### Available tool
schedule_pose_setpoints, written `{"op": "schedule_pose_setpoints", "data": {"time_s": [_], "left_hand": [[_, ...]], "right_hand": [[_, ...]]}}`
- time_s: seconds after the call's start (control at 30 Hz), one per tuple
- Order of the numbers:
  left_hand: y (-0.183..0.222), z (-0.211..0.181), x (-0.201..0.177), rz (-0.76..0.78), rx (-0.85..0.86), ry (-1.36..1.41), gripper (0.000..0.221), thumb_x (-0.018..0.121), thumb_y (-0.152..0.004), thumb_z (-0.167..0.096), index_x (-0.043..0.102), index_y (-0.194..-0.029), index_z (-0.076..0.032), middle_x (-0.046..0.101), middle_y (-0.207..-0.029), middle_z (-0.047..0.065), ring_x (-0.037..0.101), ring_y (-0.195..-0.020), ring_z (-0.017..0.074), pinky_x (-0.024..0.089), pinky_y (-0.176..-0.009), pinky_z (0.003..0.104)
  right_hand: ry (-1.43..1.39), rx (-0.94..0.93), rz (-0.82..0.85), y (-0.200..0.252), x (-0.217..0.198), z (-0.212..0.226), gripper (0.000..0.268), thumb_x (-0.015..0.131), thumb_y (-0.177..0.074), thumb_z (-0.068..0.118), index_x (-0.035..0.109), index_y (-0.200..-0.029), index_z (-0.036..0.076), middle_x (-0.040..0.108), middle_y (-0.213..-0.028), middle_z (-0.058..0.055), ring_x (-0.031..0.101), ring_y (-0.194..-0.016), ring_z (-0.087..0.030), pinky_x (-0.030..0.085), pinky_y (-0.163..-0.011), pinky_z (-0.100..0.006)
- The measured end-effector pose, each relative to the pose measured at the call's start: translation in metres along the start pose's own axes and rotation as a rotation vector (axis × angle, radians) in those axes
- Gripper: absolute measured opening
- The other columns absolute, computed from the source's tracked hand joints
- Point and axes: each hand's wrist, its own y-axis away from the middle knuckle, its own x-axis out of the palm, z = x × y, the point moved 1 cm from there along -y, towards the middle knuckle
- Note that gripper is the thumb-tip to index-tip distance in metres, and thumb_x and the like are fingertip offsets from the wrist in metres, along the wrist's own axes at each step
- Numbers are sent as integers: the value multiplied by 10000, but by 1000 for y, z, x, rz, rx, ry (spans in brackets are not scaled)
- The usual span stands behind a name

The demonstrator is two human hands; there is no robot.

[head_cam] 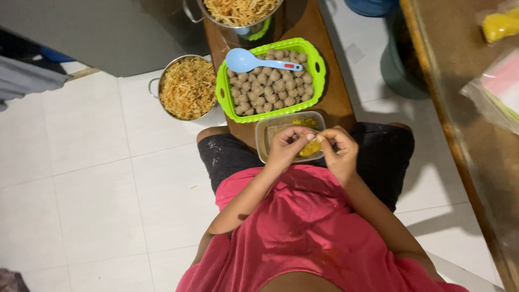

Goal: A person is sitting on the floor, using a spoon to portion yellow food paste into small plastic bags.

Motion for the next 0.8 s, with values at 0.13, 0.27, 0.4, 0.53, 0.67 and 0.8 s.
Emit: {"op": "schedule_pose_setpoints", "data": {"time_s": [0.13, 0.27, 0.4, 0.53, 0.67, 0.8], "left_hand": [[0, 10, -4, 21, 40, -72, 114, 838, -853, -80, 785, -953, -63, 747, -874, 50, 586, -830, 62, 481, -788, 229], [1, 11, -6, 44, 99, -123, 101, 818, -882, -87, 778, -971, -60, 700, -836, 21, 550, -848, 64, 469, -799, 247], [3, 5, -5, 63, 122, -149, 76, 793, -897, -75, 769, -964, -51, 677, -829, 26, 542, -854, 75, 467, -818, 261], [4, 0, -4, 75, 143, -184, 79, 794, -890, -66, 765, -959, -41, 678, -819, 65, 572, -845, 112, 483, -825, 296], [4, 4, -6, 72, 137, -175, 84, 804, -876, -58, 767, -951, -42, 675, -809, 70, 576, -834, 121, 486, -818, 305], [7, -1, -2, 62, 126, -145, 85, 814, -860, -56, 769, -931, -49, 651, -791, 50, 557, -826, 109, 478, -807, 297]], "right_hand": [[32, -31, -9, 0, -1, 4, 71, 760, -897, -57, 745, -901, 12, 591, -713, -76, 551, -655, -163, 465, -645, -305], [23, -45, -10, -1, 0, 10, 75, 762, -892, -52, 744, -886, 21, 587, -701, -65, 560, -650, -160, 475, -647, -299], [21, -48, -10, 0, -1, 12, 82, 765, -885, -51, 749, -881, 29, 588, -698, -57, 570, -649, -160, 482, -654, -294], [31, -69, 2, 0, -1, 19, 97, 796, -852, -47, 746, -869, 33, 597, -698, -67, 582, -632, -185, 485, -641, -303], [32, -67, 27, -1, -2, 24, 107, 766, -864, -70, 737, -846, 31, 588, -680, -65, 557, -613, -169, 479, -628, -293], [30, -65, 24, 0, -2, 25, 111, 763, -859, -72, 737, -846, 35, 586, -680, -63, 559, -610, -165, 480, -623, -294]]}}
